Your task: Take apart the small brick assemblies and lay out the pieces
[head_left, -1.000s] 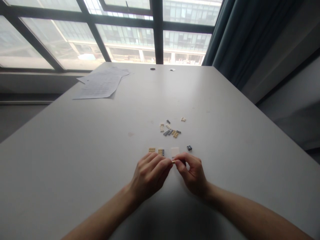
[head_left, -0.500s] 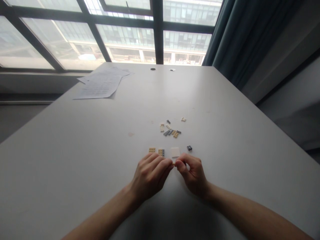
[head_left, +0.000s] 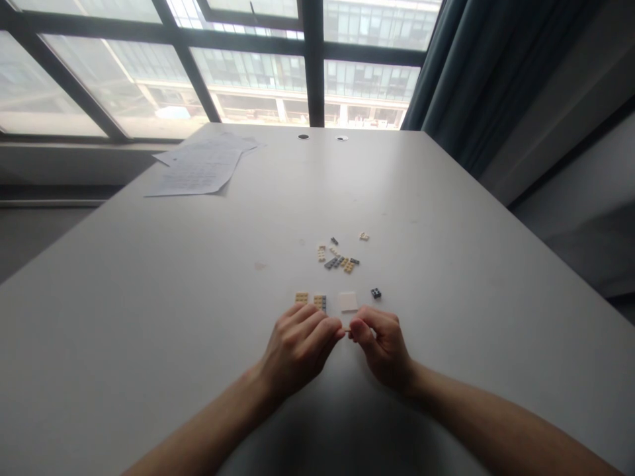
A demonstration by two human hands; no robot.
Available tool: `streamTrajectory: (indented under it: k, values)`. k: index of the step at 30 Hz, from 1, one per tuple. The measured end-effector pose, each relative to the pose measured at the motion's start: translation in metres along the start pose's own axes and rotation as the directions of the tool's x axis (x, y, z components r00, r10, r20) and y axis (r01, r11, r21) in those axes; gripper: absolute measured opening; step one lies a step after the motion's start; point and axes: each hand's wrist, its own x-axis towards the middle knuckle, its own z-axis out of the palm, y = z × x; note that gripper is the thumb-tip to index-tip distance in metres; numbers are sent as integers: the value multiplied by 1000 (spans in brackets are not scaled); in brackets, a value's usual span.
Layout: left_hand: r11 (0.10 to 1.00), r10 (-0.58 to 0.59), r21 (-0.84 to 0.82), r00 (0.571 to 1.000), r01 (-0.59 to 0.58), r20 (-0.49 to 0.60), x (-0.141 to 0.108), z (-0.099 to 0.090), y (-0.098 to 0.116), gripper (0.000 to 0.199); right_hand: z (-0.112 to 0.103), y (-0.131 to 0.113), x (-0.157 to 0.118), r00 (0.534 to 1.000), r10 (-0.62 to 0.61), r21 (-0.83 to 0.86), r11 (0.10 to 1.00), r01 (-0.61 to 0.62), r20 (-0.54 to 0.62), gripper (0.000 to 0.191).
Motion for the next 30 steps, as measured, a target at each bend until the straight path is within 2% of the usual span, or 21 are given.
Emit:
streamTrajectory:
  k: [14,20,30]
  values:
    - [1000,-25,-1,1000,25,-4,0,2,1,9,-1,0,1,999,43,-14,999,-43,10,39]
    - [998,-55,1,996,55,65,-5,7,0,12,-1,0,3,991,121,-5,993,-121,55,38]
    - [999,-33,22,997,35,-67,-1,4,0,3,-1,0,3,996,78,15,997,-79,37,22]
